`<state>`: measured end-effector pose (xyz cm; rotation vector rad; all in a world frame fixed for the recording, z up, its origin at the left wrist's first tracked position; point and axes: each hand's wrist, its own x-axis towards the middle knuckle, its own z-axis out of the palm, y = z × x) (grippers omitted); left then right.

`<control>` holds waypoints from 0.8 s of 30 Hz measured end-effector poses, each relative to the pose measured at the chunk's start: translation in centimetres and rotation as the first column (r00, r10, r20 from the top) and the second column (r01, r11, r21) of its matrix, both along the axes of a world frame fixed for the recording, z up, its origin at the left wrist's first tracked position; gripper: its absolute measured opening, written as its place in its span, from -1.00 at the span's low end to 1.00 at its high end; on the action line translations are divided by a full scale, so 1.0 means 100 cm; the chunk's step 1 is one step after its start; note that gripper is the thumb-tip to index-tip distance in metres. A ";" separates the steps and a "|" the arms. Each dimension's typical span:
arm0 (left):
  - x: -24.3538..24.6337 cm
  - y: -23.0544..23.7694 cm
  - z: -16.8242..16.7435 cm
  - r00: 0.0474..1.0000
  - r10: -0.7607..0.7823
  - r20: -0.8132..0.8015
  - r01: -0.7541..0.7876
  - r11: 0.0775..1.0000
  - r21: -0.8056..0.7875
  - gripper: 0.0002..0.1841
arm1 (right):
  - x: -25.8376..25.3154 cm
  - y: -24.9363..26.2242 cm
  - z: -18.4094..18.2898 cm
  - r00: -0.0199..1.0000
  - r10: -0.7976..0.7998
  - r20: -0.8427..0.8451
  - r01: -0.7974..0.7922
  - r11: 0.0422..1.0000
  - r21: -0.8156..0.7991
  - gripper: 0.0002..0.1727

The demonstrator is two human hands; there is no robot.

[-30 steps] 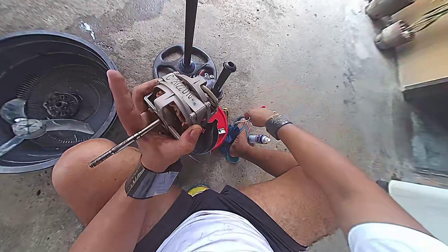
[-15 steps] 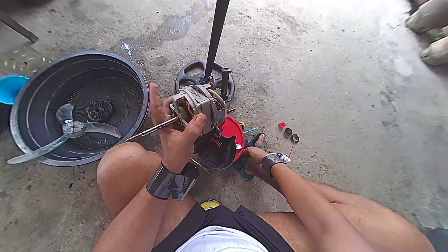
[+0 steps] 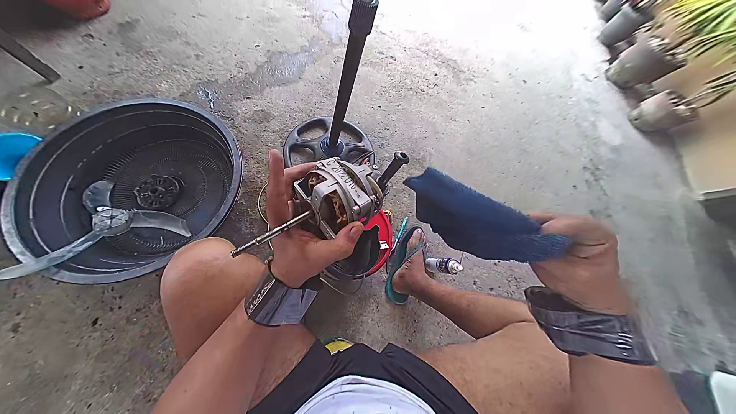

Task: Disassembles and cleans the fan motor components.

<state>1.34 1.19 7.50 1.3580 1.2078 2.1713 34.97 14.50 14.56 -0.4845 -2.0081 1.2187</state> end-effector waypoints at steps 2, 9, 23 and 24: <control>0.005 -0.001 0.001 0.998 -0.049 0.038 0.050 0.999 -0.007 0.20 | -0.026 -0.023 -0.005 0.973 -0.126 -0.193 0.097 0.984 -0.152 -0.78; 0.020 0.004 -0.002 0.971 -0.063 0.230 0.098 0.984 -0.147 0.29 | -0.134 -0.082 -0.056 0.816 -0.434 -0.382 0.134 0.785 -0.604 -0.83; 0.020 0.003 -0.004 0.979 0.006 0.203 0.017 0.993 -0.114 0.24 | -0.166 -0.078 -0.069 0.913 -0.387 -0.131 0.350 0.906 -0.239 -0.85; 0.020 0.003 -0.004 0.979 0.013 0.203 0.012 0.993 -0.121 0.26 | -0.165 -0.076 -0.070 0.923 -0.372 -0.102 0.349 0.918 -0.190 -0.84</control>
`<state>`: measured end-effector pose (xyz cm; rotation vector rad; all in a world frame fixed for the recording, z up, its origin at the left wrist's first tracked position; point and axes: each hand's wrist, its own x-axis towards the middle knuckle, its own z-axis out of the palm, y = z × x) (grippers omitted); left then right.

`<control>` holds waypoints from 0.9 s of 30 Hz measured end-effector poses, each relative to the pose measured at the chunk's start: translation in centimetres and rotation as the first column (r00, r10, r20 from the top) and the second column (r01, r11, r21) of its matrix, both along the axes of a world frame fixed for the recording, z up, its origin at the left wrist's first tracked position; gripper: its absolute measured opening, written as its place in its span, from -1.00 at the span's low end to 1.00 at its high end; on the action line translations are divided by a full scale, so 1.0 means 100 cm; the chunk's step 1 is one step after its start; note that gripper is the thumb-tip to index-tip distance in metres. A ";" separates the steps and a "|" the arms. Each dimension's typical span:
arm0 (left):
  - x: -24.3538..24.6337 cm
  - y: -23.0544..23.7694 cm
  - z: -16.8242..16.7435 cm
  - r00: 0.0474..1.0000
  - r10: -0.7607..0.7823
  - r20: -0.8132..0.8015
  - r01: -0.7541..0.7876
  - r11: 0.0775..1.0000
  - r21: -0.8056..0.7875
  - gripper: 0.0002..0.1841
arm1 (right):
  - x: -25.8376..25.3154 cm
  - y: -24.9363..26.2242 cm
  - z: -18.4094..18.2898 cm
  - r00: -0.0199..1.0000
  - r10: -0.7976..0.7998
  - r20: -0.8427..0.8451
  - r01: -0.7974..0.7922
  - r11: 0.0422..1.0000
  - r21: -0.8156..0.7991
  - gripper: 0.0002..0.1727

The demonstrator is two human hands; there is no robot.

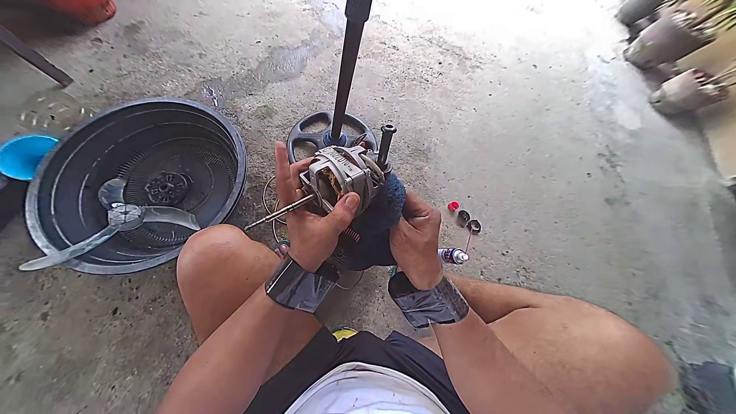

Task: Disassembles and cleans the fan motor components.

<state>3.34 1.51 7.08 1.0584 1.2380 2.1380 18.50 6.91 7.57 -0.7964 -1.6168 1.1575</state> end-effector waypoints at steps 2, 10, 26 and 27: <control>0.001 0.001 0.000 1.000 0.016 -0.001 -0.016 1.000 -0.017 0.28 | 0.002 0.004 -0.001 0.995 0.016 0.100 -0.020 0.999 0.044 -0.81; 0.006 0.004 -0.001 0.997 0.073 -0.029 -0.074 0.997 -0.035 0.32 | 0.006 0.008 -0.010 0.954 -0.032 0.299 -0.012 0.989 0.145 -0.80; 0.009 0.010 0.002 0.997 0.079 0.012 -0.080 0.997 0.025 0.38 | 0.015 0.002 -0.054 0.905 0.024 0.424 -0.093 0.985 0.143 -0.84; 0.008 0.011 0.003 0.997 0.077 0.016 -0.078 0.996 0.045 0.38 | 0.017 0.001 -0.063 0.875 0.029 0.484 -0.118 0.981 0.155 -0.82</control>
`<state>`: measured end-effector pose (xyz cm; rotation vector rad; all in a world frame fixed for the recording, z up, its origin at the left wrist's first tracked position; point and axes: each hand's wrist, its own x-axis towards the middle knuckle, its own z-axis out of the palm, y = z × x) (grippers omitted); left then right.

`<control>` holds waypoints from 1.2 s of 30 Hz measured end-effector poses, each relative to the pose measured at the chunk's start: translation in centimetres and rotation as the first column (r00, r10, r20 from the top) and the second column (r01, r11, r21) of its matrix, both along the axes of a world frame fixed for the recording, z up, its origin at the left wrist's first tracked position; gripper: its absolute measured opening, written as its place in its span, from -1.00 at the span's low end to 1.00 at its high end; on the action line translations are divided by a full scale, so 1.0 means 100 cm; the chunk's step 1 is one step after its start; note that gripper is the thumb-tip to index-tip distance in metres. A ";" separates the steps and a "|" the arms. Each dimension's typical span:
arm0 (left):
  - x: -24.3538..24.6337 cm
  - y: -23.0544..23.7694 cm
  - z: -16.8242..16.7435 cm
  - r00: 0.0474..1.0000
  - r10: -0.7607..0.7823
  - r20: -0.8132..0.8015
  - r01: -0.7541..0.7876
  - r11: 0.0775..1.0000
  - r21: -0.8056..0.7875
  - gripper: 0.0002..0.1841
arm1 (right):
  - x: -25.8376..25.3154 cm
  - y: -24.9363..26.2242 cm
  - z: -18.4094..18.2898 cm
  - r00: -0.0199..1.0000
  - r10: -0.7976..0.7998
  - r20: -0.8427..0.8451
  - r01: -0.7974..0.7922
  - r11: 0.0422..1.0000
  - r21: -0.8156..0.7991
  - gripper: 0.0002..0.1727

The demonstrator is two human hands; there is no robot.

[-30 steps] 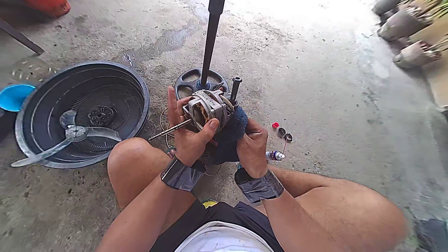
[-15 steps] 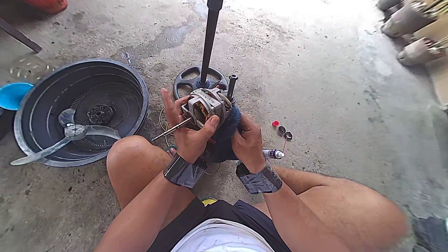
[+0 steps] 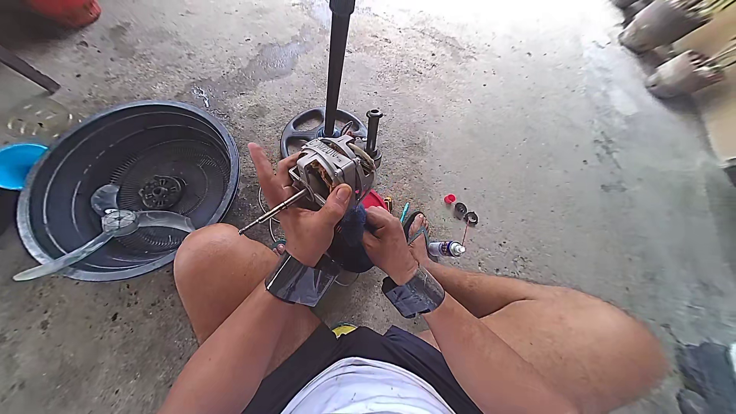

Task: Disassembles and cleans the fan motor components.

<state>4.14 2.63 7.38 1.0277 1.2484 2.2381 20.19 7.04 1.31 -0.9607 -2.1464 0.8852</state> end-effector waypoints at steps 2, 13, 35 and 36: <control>-0.002 -0.001 0.001 1.000 0.001 -0.001 -0.001 1.000 0.011 0.39 | 0.005 0.000 -0.011 0.989 0.012 0.148 -0.016 1.000 0.023 -0.77; -0.012 -0.004 -0.001 0.996 -0.037 0.085 0.037 0.999 -0.005 0.35 | 0.033 0.019 -0.018 0.989 0.034 0.144 -0.019 0.994 -0.105 -0.81; 0.002 0.003 -0.006 0.981 -0.152 -0.117 0.157 0.987 0.030 0.30 | 0.014 0.015 0.051 0.938 0.027 -0.344 -0.025 1.000 0.008 -0.87; 0.002 0.003 -0.006 0.980 -0.159 -0.123 0.164 0.986 0.034 0.28 | 0.014 0.016 0.048 0.949 0.033 -0.313 -0.021 0.999 0.040 -0.88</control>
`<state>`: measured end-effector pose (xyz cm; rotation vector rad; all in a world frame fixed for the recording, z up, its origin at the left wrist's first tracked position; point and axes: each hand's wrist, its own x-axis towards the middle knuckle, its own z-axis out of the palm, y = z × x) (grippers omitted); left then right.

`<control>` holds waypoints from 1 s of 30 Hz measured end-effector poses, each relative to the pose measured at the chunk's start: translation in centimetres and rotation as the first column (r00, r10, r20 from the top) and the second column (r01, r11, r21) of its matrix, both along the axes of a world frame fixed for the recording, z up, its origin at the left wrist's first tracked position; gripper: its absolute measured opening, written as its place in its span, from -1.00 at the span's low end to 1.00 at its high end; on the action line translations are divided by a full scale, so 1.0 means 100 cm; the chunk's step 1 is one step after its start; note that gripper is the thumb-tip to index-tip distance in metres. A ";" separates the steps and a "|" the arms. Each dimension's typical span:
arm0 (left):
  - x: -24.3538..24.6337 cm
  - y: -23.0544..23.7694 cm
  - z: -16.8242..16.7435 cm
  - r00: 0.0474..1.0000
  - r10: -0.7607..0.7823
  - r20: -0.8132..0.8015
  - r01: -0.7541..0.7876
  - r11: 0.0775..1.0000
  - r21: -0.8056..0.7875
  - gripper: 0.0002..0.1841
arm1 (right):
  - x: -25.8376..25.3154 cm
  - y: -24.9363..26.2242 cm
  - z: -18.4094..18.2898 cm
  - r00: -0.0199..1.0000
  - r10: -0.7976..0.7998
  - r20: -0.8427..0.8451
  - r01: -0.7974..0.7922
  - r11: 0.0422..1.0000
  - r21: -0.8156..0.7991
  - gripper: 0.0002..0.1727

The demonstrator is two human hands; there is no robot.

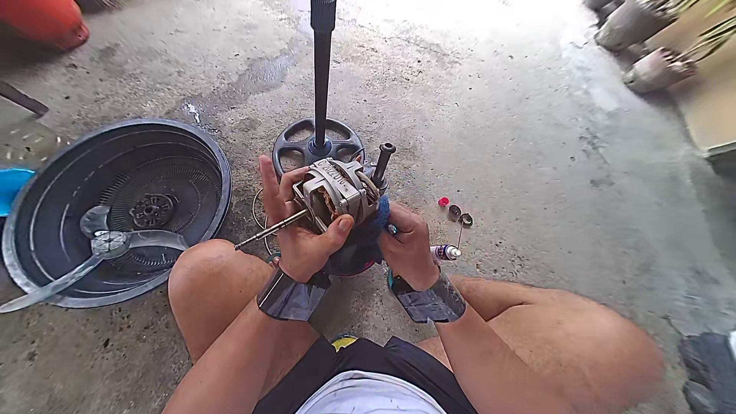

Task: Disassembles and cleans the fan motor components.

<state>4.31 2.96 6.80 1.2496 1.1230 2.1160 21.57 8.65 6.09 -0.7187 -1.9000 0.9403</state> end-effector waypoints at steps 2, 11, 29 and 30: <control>0.001 -0.001 -0.001 1.000 -0.012 0.022 0.012 1.000 0.005 0.26 | 0.005 0.002 -0.008 0.988 0.019 0.152 -0.026 0.999 0.046 -0.87; -0.007 -0.005 0.003 0.996 -0.069 -0.060 0.073 0.995 0.074 0.14 | 0.058 0.006 0.031 0.971 0.116 -0.208 -0.102 0.992 0.077 -0.83; 0.013 -0.006 0.000 0.997 -0.046 -0.055 0.045 0.999 -0.017 0.16 | 0.038 0.051 0.081 0.880 0.319 0.353 -0.425 0.860 0.282 -0.88; 0.013 -0.005 -0.001 0.998 -0.056 -0.035 0.056 0.998 -0.023 0.16 | 0.038 0.049 0.077 0.894 0.368 0.258 -0.420 0.888 0.189 -0.91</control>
